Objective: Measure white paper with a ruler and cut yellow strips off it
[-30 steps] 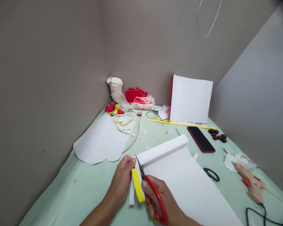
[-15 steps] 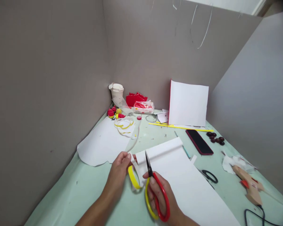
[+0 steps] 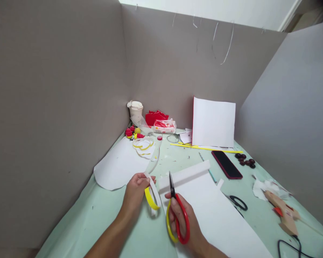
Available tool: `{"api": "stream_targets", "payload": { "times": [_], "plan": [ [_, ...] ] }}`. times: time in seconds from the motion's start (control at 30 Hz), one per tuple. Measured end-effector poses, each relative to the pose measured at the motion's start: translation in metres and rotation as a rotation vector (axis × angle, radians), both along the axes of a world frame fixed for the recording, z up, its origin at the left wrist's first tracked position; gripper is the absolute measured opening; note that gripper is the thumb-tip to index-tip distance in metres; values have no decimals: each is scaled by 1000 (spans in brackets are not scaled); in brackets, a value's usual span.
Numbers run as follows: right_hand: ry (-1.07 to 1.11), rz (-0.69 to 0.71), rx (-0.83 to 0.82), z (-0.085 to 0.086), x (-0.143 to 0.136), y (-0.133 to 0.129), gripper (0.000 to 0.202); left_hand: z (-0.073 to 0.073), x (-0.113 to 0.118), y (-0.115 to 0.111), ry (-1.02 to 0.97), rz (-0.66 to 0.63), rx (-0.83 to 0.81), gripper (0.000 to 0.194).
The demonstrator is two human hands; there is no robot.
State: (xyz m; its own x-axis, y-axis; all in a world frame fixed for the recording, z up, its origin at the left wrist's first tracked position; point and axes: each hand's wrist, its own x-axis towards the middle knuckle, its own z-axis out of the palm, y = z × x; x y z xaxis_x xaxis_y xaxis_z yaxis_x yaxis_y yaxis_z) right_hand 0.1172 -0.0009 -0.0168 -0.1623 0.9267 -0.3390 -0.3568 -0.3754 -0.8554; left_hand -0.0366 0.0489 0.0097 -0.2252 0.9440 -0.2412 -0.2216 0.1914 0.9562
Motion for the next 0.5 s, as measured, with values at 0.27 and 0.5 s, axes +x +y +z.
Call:
{"api": "stream_targets", "payload": {
  "times": [0.27,0.5],
  "plan": [
    [-16,23,14,0,3,-1,74,0,0,2,-8,4,-1,24],
    [-44,49,91,-14,1,-4,72,-2,-3,3,-77,-30,-45,32]
  ]
}}
